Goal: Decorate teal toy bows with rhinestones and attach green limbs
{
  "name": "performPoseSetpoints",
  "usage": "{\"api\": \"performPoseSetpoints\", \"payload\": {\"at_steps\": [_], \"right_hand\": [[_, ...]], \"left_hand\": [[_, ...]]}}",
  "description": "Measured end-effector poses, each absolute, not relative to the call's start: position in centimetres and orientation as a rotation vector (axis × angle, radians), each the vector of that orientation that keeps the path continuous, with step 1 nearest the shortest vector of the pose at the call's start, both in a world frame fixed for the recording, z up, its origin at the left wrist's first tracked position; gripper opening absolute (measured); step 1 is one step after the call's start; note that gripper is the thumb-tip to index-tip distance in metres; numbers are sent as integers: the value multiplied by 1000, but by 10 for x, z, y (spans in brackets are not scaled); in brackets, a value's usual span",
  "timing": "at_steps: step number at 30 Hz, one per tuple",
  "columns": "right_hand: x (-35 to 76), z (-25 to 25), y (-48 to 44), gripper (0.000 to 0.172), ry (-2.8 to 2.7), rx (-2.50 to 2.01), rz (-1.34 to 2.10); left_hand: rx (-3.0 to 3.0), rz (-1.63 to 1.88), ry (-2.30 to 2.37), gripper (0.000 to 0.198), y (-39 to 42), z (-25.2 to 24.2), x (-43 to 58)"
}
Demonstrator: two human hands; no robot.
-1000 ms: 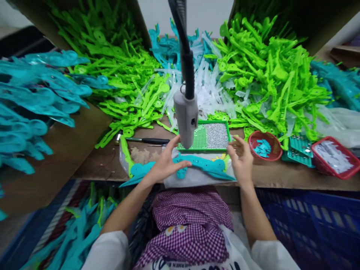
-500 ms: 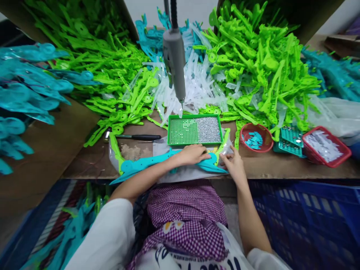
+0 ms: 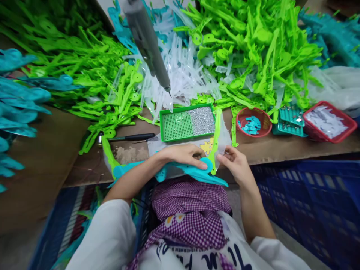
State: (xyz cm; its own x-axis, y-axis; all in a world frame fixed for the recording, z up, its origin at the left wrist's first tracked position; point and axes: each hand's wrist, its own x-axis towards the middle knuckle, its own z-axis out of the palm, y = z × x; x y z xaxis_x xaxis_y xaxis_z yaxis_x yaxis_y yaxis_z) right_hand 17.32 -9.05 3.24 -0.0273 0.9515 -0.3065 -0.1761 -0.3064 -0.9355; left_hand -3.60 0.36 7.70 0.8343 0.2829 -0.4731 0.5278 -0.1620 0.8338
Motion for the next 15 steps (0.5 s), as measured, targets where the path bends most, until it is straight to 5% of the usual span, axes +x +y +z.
{"api": "performPoseSetpoints", "payload": {"at_steps": [7,15], "right_hand": [[161,82,-96,34,-1096,-1167,1500],[159,77,-93,33,-1115,-1115,1543]], "left_hand": [[1678,-171,590,34,-10,117,-50],[1640,-121,594,33,-10,113,-54]]}}
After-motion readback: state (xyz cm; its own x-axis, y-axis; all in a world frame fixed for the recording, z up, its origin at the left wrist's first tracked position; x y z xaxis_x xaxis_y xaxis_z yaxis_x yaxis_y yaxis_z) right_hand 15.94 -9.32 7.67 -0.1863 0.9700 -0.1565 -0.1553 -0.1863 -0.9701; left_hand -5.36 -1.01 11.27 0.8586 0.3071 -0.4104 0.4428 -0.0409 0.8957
